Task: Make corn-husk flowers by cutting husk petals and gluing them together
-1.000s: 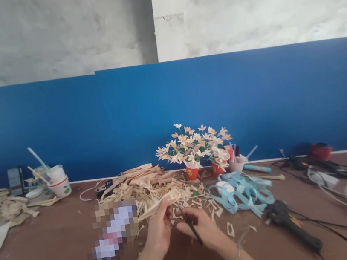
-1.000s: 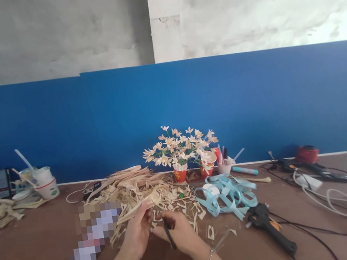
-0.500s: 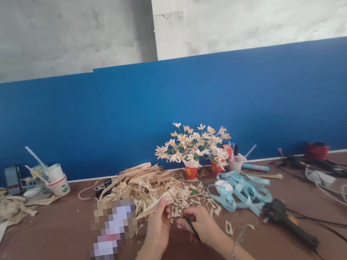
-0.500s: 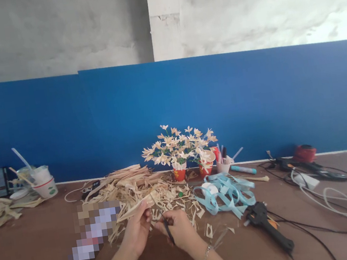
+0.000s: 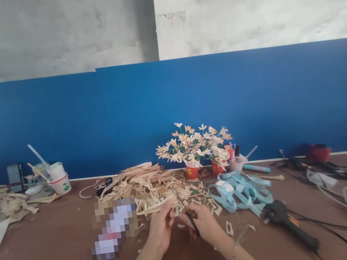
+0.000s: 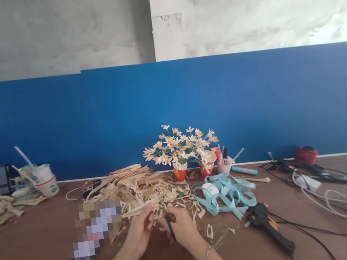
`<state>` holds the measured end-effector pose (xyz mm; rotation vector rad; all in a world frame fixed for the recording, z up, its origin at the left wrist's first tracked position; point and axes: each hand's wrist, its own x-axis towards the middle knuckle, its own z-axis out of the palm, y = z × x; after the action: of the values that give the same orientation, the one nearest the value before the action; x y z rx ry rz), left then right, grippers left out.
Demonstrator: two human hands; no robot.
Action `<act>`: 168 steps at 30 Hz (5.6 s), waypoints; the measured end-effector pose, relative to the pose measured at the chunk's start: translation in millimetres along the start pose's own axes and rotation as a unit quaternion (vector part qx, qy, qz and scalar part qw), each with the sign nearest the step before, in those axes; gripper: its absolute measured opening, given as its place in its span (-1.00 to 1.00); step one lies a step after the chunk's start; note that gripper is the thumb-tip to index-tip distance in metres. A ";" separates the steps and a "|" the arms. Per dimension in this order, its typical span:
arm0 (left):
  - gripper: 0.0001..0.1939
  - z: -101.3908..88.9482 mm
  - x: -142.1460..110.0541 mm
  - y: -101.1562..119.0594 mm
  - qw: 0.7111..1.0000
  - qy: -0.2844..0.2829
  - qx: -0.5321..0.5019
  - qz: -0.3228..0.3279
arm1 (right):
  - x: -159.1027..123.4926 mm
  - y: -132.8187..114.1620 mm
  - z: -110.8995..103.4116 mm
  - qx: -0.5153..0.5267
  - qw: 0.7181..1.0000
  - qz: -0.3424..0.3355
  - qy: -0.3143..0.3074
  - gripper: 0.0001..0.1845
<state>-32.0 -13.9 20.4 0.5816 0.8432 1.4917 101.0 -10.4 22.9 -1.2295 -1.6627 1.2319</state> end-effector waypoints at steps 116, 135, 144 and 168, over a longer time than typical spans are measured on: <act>-0.59 -16.8 18.0 24.4 0.960 -0.061 0.271 0.038 | -6.7 -3.6 -38.3 -0.039 0.973 0.045 -0.221 -0.65; -0.63 -27.0 22.6 25.8 0.950 -0.065 0.303 0.029 | -9.2 -9.6 -41.2 -0.083 0.962 0.092 -0.244 -0.66; -0.64 -25.2 23.4 26.3 0.954 -0.047 0.294 0.044 | -9.9 -7.3 -40.4 -0.081 0.959 0.094 -0.254 -0.64; -0.62 -20.2 19.5 25.5 0.963 -0.032 0.257 0.075 | -7.5 -3.5 -37.0 -0.071 0.970 0.046 -0.228 -0.71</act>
<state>-65.6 2.8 25.8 1.0922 1.1659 1.3774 136.2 -7.7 36.9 -1.1761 -2.0716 1.5625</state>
